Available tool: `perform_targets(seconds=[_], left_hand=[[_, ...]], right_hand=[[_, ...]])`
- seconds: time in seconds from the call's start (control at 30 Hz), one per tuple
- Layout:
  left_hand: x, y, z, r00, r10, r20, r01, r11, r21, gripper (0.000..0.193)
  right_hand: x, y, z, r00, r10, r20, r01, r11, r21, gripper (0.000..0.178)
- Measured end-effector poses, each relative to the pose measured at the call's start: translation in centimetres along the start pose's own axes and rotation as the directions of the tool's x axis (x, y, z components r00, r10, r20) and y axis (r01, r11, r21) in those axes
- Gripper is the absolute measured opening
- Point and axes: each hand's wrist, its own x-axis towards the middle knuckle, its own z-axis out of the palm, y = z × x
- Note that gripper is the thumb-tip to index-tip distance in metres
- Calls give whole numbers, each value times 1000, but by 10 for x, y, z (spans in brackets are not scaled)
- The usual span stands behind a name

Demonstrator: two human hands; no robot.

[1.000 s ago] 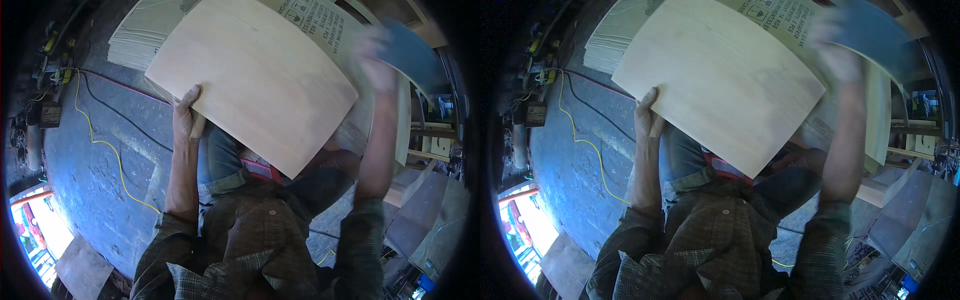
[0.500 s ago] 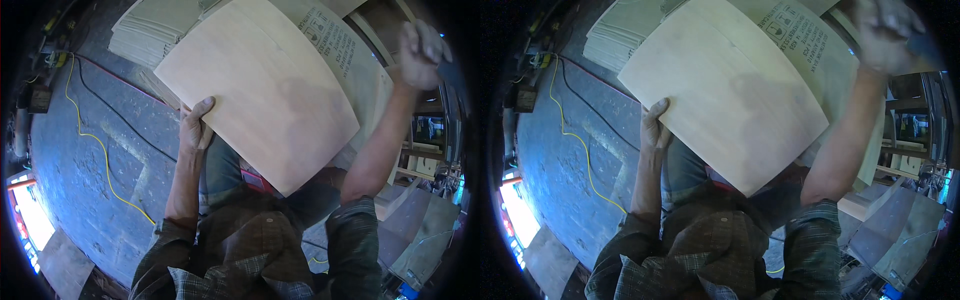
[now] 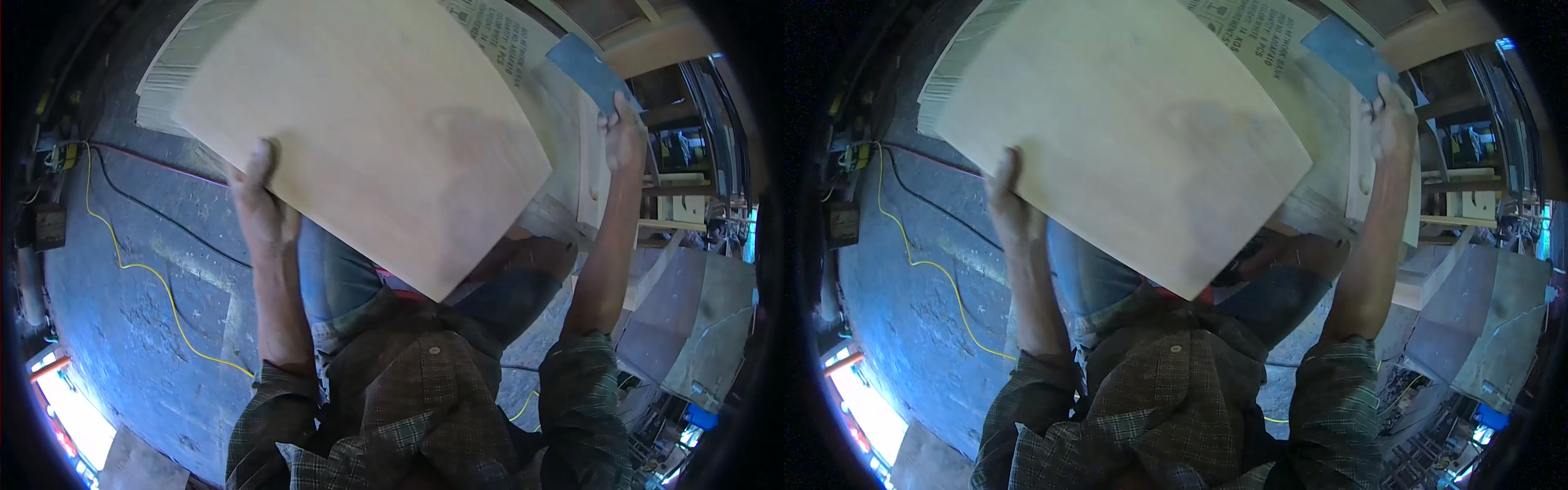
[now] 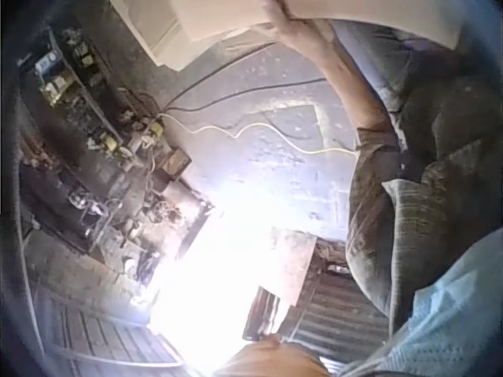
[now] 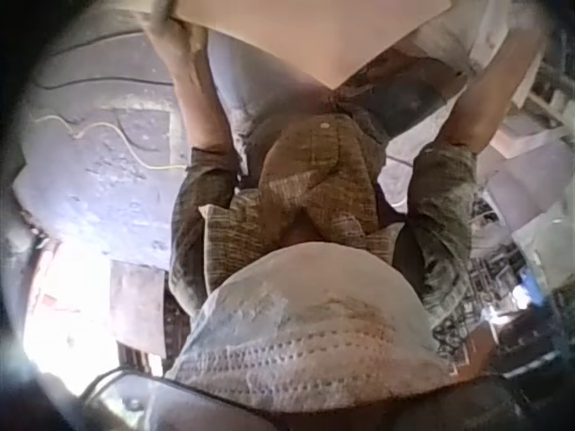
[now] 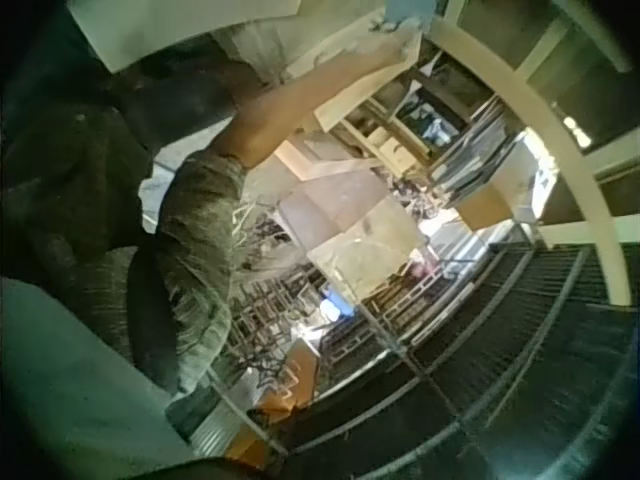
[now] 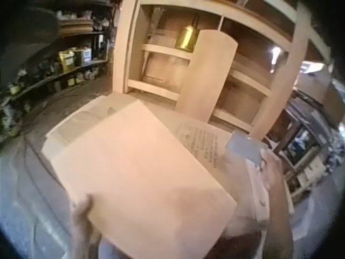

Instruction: The person sits on a small pink stool and sands a rectangular piece of light-colored wood using a blue sanding block. They hold the wood on their lap and rub the block across the surface repeatedly. The person briefly stands up to move a long wooden frame before sitting back down to continue sanding the same piece of wood.

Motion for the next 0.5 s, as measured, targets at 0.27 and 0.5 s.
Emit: perform_targets(seconds=[0.27,0.5], left_hand=[[21,133,122,592,557,583,-788,249,563,25],[-16,57,218,-258,175,950,-966,-58,-252,38]], right_hand=[[-44,33,-100,989,17,-145,55,876,480,20],[-90,40,-124,951,5,-309,193,770,607,23]])
